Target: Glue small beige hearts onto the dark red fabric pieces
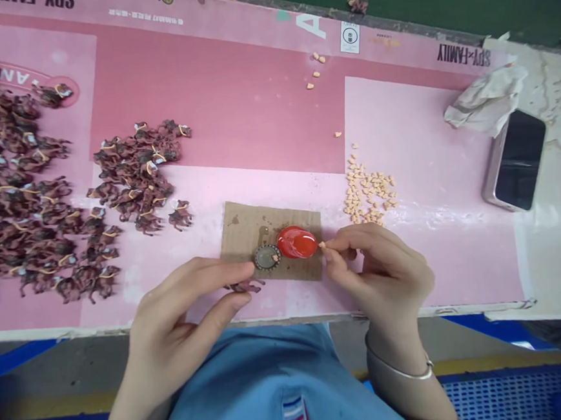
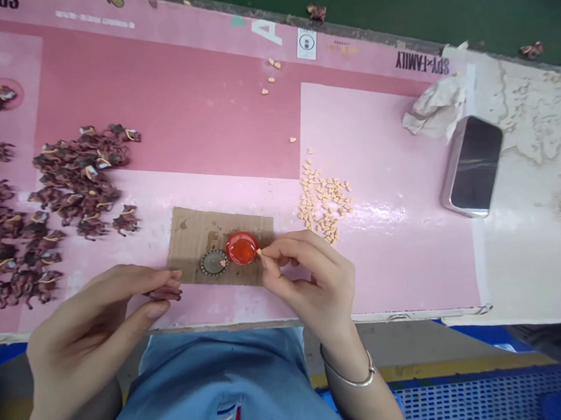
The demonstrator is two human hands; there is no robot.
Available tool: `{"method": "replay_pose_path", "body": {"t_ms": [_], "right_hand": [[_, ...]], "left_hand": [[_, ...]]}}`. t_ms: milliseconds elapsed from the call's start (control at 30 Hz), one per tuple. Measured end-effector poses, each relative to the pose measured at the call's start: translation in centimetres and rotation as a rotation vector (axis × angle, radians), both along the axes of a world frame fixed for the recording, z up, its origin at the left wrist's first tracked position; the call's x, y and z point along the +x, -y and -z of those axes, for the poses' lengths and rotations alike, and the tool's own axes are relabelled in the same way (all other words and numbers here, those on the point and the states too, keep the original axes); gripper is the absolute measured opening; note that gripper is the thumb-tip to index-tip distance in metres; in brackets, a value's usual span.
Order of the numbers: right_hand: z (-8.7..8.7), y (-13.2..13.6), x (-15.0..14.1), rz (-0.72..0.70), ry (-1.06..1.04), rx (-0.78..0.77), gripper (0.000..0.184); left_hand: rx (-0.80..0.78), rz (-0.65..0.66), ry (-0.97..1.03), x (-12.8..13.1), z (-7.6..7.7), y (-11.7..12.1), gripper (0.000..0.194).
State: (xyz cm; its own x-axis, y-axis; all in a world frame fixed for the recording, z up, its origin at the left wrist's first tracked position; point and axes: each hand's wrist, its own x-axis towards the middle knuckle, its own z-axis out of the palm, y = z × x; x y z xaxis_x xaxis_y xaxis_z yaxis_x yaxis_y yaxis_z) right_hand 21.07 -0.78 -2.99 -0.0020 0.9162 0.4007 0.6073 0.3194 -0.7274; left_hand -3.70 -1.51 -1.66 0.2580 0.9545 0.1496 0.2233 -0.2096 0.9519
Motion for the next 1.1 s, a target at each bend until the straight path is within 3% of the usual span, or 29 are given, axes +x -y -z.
{"method": "replay_pose_path", "body": {"t_ms": [167, 300, 400, 700, 767, 900, 1100], "right_hand": [[-1.0, 0.6, -0.4, -0.032, -0.073, 0.02, 0.02], [-2.2, 0.9, -1.7, -0.154, -0.116, 0.036, 0.016], [-2.7, 0.7, -2.5, -0.223, -0.137, 0.043, 0.016], [-2.6, 0.5, -2.9, -0.266, -0.131, 0.013, 0.02], [-2.6, 0.5, -2.8, -0.258, -0.139, 0.018, 0.018], [-2.7, 0.6, -2.6, -0.183, -0.155, 0.006, 0.018], [-3.3, 1.1, -2.8, -0.134, -0.148, -0.01, 0.019]], "left_hand": [[-0.122, 0.069, 0.062, 0.8, -0.7, 0.0, 0.04], [-0.332, 0.132, 0.181, 1.5, -1.1, 0.4, 0.041], [-0.383, 0.185, 0.206, 1.7, -1.1, 0.4, 0.042], [-0.161, 0.25, -0.033, 1.4, -1.4, 0.2, 0.052], [-0.044, 0.196, -0.117, 1.5, -1.4, 0.4, 0.05], [0.344, 0.066, -0.321, 1.5, -0.7, 0.9, 0.036], [0.451, 0.037, -0.295, 1.2, 0.6, 2.1, 0.028]]}}
